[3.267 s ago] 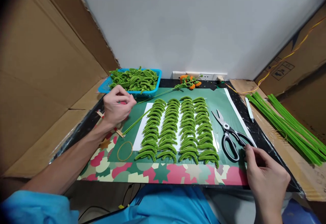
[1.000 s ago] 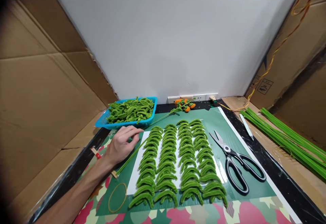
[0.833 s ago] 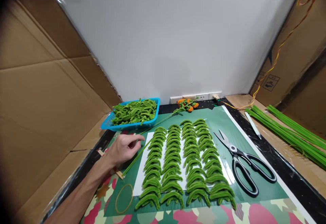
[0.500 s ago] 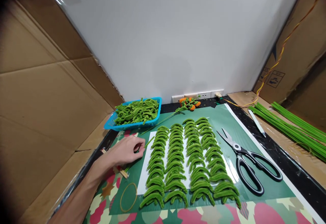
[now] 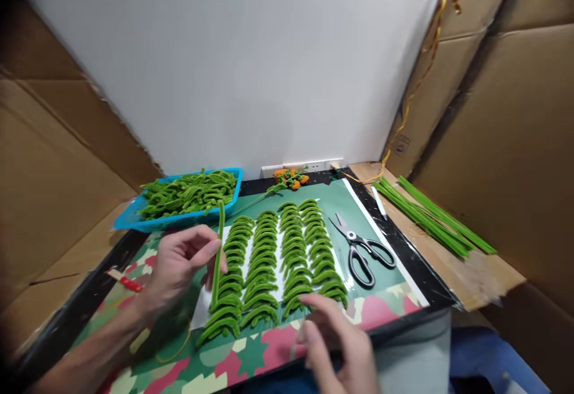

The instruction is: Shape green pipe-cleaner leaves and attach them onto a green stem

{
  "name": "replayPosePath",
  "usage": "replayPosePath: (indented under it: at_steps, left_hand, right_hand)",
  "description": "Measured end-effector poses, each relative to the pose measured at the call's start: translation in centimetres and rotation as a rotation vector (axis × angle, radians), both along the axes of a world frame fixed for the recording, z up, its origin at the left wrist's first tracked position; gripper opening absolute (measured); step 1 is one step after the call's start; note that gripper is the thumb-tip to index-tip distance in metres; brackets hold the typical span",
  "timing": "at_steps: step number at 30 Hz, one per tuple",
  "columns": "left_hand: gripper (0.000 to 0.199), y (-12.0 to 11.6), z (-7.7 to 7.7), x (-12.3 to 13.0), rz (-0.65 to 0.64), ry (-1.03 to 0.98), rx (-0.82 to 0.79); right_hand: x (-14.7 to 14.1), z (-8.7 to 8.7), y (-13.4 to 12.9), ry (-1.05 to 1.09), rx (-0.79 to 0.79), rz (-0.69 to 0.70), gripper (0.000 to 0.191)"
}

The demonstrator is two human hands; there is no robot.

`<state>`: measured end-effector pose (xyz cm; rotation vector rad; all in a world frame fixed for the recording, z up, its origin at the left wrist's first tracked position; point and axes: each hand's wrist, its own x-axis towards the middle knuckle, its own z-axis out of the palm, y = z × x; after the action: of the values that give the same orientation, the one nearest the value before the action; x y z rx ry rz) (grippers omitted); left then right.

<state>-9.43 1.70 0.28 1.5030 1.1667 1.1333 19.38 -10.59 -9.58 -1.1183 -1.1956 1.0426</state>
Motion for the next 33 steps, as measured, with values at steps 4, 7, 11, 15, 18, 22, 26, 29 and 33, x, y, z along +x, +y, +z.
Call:
replayPosePath:
  at_steps: [4, 7, 11, 15, 18, 22, 26, 29, 33]
  left_hand:
    - [0.036, -4.5, -1.8, 5.8, -0.372, -0.19, -0.29]
    - [0.039, -6.9, -3.4, 8.6, -0.51, -0.249, -0.371]
    - [0.042, -8.0, -5.5, 10.7, -0.498, -0.308, -0.405]
    - [0.042, -8.6, -7.3, 11.1, -0.512, -0.377, -0.37]
    - [0.042, -9.1, -8.1, 10.6, -0.559, -0.311, -0.424]
    - [0.043, -9.1, -9.0, 9.9, -0.596, -0.215, -0.438]
    - [0.041, -9.1, -9.7, 10.0, -0.528, -0.185, -0.41]
    - [0.039, -9.1, -9.6, 10.2, -0.538, -0.201, -0.466]
    - [0.034, -8.8, -9.1, 10.2, -0.6, -0.259, -0.507]
  right_hand:
    - [-2.9, 3.6, 1.2, 0.057, 0.112, 0.17, 0.053]
    - [-2.0, 4.1, 1.3, 0.02, 0.17, 0.194, 0.053]
    - [-0.8, 5.0, 1.5, -0.025, 0.055, 0.096, 0.035]
    - [-0.6, 5.9, 1.6, 0.079, -0.042, 0.036, 0.036]
    - [-0.5, 5.9, 1.5, 0.15, -0.099, -0.047, 0.039]
    - [-0.2, 5.2, 1.5, 0.186, -0.12, -0.158, 0.037]
    - [-0.2, 4.7, 1.5, 0.233, -0.143, -0.232, 0.035]
    - [0.0, 4.6, 1.1, 0.179, -0.116, -0.325, 0.032]
    - [1.0, 4.6, 0.4, 0.085, -0.076, -0.194, 0.035]
